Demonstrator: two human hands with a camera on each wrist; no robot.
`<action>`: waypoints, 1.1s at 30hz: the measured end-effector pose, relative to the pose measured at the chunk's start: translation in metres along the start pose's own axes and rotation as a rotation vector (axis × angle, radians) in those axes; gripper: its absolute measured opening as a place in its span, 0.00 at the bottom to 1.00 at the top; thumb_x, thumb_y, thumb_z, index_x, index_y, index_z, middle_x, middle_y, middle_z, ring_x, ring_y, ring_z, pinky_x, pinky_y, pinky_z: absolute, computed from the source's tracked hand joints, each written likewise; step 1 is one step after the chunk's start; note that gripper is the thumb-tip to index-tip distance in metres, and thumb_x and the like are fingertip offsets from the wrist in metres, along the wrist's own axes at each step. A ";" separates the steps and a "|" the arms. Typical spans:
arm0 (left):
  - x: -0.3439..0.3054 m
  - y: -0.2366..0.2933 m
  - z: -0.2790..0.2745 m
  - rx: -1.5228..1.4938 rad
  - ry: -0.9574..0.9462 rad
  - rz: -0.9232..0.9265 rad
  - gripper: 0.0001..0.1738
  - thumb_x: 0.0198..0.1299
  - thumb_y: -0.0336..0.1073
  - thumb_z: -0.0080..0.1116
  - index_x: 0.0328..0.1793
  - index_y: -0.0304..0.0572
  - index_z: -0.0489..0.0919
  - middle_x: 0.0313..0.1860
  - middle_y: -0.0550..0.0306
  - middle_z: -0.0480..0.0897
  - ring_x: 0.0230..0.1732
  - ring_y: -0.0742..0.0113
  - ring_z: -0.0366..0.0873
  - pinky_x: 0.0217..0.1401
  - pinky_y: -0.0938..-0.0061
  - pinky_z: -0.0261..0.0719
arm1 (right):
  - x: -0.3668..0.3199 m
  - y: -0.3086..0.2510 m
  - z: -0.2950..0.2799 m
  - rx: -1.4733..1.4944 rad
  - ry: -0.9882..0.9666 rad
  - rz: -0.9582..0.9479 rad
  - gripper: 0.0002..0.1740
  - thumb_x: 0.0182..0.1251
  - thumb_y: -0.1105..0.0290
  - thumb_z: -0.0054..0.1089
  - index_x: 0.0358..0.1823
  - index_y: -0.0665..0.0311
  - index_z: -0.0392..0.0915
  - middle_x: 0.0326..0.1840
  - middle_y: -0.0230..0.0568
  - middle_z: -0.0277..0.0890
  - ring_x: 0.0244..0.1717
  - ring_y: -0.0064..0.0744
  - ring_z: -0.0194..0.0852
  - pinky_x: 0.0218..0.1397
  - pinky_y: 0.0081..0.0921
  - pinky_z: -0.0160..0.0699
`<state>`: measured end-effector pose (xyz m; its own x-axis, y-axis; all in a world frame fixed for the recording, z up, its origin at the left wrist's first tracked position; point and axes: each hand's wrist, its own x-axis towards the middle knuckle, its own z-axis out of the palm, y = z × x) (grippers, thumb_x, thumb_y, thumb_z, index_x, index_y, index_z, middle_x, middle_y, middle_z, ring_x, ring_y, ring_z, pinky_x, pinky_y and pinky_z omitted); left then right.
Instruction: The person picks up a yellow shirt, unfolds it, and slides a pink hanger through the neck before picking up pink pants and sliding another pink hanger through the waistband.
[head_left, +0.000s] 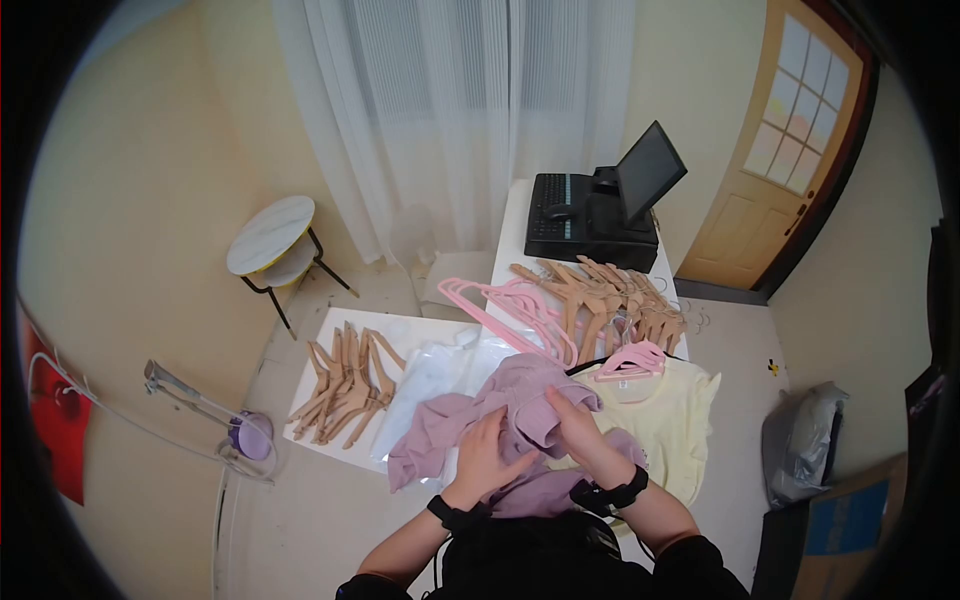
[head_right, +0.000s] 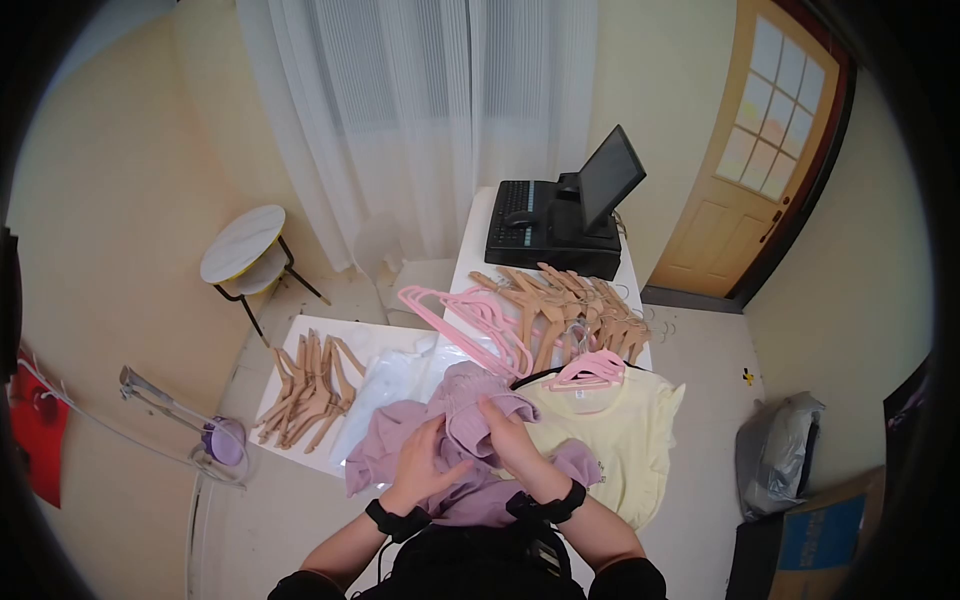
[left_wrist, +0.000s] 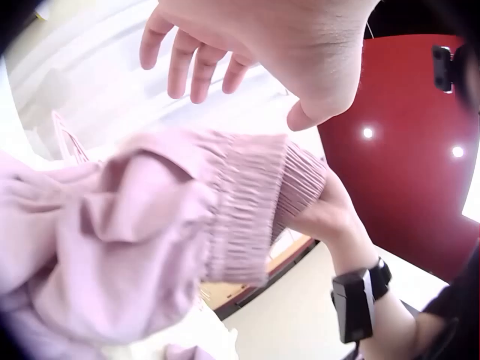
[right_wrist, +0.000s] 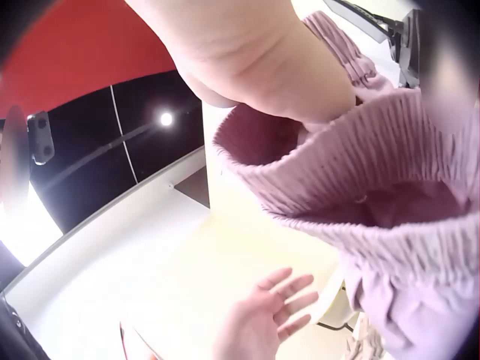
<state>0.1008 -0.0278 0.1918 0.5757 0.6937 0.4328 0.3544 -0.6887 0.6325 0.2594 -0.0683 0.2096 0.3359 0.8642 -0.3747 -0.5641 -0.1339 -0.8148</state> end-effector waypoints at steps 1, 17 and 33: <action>-0.001 -0.001 0.008 -0.001 0.001 0.000 0.34 0.40 0.40 0.59 0.56 0.33 0.65 0.46 0.42 0.74 0.44 0.46 0.72 0.48 0.60 0.70 | -0.003 0.003 0.007 -0.034 -0.020 -0.061 0.21 0.65 0.58 0.51 0.49 0.68 0.69 0.43 0.33 0.71 0.40 0.22 0.69 0.43 0.21 0.69; 0.074 -0.100 -0.069 -0.498 0.102 -0.541 0.15 0.45 0.29 0.46 0.40 0.36 0.78 0.28 0.49 0.80 0.31 0.61 0.78 0.37 0.74 0.73 | 0.017 -0.025 -0.051 -1.002 -0.405 -0.423 0.14 0.63 0.67 0.48 0.46 0.68 0.70 0.42 0.40 0.72 0.45 0.31 0.68 0.48 0.24 0.66; 0.122 0.036 -0.134 0.052 0.148 -0.122 0.23 0.30 0.28 0.48 0.41 0.39 0.76 0.33 0.45 0.80 0.37 0.46 0.77 0.41 0.67 0.74 | 0.049 -0.026 -0.023 -1.570 0.057 -0.360 0.18 0.51 0.63 0.54 0.43 0.65 0.75 0.34 0.55 0.76 0.37 0.54 0.75 0.40 0.40 0.74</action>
<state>0.0849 0.0604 0.3538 0.4124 0.7938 0.4470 0.4547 -0.6045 0.6541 0.3083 -0.0333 0.2024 0.3200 0.9456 -0.0588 0.8255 -0.3088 -0.4724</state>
